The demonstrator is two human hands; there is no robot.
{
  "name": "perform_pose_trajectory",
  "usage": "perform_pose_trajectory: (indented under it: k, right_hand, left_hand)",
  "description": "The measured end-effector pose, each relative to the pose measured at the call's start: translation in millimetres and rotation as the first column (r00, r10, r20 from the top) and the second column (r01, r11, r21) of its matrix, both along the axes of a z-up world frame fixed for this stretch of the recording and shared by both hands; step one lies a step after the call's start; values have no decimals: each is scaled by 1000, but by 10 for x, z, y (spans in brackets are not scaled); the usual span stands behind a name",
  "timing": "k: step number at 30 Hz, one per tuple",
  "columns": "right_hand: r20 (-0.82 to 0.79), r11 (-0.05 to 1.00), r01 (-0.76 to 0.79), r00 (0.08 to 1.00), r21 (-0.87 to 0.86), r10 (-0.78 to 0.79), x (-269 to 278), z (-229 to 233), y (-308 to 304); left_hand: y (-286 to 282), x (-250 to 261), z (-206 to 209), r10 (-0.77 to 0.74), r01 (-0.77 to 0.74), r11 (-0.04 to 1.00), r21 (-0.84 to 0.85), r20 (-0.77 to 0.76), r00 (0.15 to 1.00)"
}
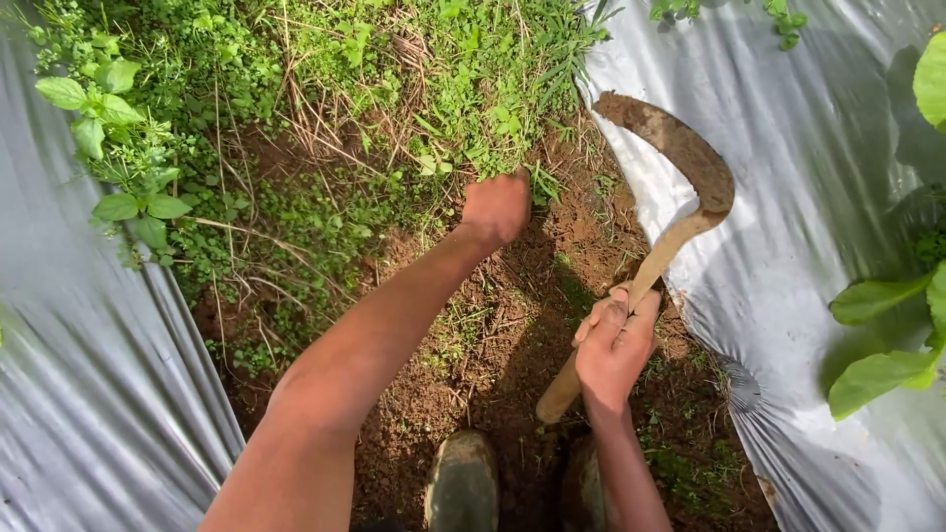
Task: The person walks between rows of leafy green vegetables in a field and uses a hoe to remove weeds from the soil. They repeatedly strike the ground with the tool and pull out the uprooted weeds by hand.
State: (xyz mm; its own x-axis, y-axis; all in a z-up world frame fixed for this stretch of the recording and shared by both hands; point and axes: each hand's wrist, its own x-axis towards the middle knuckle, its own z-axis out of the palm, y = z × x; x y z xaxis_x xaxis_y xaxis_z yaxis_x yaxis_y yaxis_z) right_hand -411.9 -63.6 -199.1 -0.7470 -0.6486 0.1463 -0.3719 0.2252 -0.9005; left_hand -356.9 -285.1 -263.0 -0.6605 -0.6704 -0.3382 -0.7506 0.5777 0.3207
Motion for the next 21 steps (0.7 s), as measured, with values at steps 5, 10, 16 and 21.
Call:
perform_pose_trajectory:
  k: [5, 10, 16, 21]
  right_hand:
    - [0, 988, -12, 1000, 152, 12, 50, -213, 105]
    - [54, 963, 3, 998, 269, -18, 153, 20, 217]
    - [5, 997, 78, 997, 7, -78, 176, -25, 20]
    - [185, 979, -72, 982, 193, 35, 285, 4, 98]
  left_hand:
    - [-6, 59, 219, 8, -8, 1000, 26, -13, 1000]
    - [-1, 78, 149, -24, 24, 1000, 0, -16, 1000]
    - [38, 75, 197, 6, -6, 1000, 18, -24, 1000]
    - [-60, 88, -53, -15, 16, 1000, -15, 19, 1000]
